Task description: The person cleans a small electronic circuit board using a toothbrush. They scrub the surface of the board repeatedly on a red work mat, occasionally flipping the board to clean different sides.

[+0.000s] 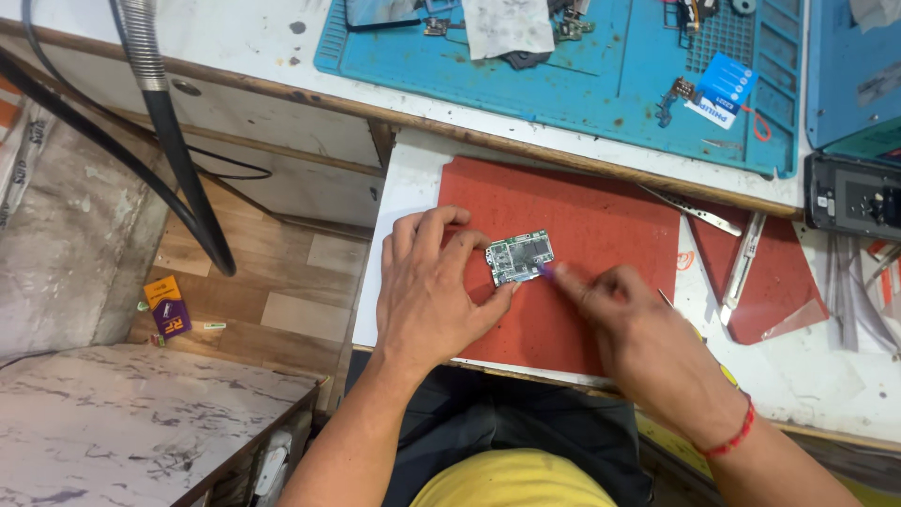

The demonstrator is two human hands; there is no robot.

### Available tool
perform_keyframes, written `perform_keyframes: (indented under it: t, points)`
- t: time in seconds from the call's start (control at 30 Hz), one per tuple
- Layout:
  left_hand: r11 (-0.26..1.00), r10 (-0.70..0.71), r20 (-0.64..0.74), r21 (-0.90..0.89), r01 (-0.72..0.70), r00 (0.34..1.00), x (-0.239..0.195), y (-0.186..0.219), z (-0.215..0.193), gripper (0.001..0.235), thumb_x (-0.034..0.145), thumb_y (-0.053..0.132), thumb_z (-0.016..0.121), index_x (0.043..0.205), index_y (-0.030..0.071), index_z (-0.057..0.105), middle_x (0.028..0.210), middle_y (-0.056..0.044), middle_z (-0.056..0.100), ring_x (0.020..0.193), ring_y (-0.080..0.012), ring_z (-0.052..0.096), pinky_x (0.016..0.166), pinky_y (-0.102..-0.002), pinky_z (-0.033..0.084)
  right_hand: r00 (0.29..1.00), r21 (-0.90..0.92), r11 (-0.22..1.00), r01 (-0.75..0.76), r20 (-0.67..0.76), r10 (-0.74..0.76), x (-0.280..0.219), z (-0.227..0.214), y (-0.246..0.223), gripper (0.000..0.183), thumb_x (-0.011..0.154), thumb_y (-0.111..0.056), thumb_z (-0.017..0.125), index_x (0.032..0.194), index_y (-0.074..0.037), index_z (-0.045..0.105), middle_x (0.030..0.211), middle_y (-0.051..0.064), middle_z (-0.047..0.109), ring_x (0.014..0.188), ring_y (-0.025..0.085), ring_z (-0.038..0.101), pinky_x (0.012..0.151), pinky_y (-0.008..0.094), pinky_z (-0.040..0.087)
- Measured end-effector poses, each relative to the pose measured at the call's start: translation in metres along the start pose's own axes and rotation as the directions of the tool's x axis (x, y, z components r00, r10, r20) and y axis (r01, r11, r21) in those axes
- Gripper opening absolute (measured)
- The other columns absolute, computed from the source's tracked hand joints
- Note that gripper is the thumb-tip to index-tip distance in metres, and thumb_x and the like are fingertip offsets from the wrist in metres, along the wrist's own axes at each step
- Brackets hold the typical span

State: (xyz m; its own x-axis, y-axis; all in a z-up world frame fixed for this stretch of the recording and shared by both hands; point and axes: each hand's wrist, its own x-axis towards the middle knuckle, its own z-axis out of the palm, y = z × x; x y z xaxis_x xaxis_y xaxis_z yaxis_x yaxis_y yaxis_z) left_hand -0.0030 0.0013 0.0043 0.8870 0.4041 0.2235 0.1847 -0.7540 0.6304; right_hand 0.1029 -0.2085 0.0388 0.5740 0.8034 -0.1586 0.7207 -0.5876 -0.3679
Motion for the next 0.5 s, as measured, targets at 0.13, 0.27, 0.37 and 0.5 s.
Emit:
perform_keyframes:
  t: [0.13, 0.27, 0.37, 0.5]
  points:
    - [1.0, 0.008, -0.013, 0.01, -0.008, 1.0, 0.001, 0.0, 0.0, 0.044, 0.068, 0.037, 0.088, 0.101, 0.01, 0.073, 0.125, -0.005, 0.057, 0.121, -0.0296, 0.047, 0.099, -0.047, 0.039, 0.999, 0.01, 0.999, -0.031, -0.035, 0.031, 0.0, 0.004, -0.001, 0.065, 0.085, 0.0, 0.06, 0.146, -0.022, 0.059, 0.101, 0.015, 0.064, 0.07, 0.038, 0.069, 0.061, 0.048, 0.055]
    - [1.0, 0.004, -0.004, 0.01, -0.004, 1.0, 0.001, 0.001, 0.002, 0.044, 0.068, 0.037, 0.088, 0.101, 0.01, 0.073, 0.125, -0.005, 0.057, 0.121, -0.0295, 0.047, 0.1, -0.047, 0.039, 0.992, 0.06, 0.998, -0.005, -0.122, 0.013, 0.004, 0.003, -0.002, 0.056, 0.089, -0.002, 0.06, 0.143, -0.018, 0.059, 0.103, 0.016, 0.064, 0.072, 0.039, 0.067, 0.061, 0.048, 0.054]
    - [1.0, 0.002, -0.014, 0.01, -0.002, 1.0, -0.001, 0.001, 0.001, 0.044, 0.068, 0.036, 0.088, 0.1, 0.011, 0.074, 0.126, -0.005, 0.057, 0.121, -0.0298, 0.047, 0.1, -0.047, 0.039, 0.999, -0.014, 0.999, -0.051, 0.017, 0.051, 0.002, 0.003, -0.007, 0.075, 0.079, 0.002, 0.058, 0.15, -0.023, 0.058, 0.108, 0.017, 0.063, 0.069, 0.04, 0.068, 0.059, 0.048, 0.055]
    - [1.0, -0.006, -0.006, 0.006, 0.006, 1.0, 0.0, 0.0, 0.0, 0.043, 0.069, 0.036, 0.088, 0.101, 0.011, 0.074, 0.126, -0.004, 0.057, 0.121, -0.029, 0.048, 0.101, -0.047, 0.039, 0.996, 0.005, 0.998, -0.055, -0.071, 0.055, 0.007, 0.002, -0.007, 0.064, 0.086, 0.001, 0.058, 0.147, -0.019, 0.057, 0.102, 0.017, 0.063, 0.07, 0.039, 0.067, 0.062, 0.048, 0.055]
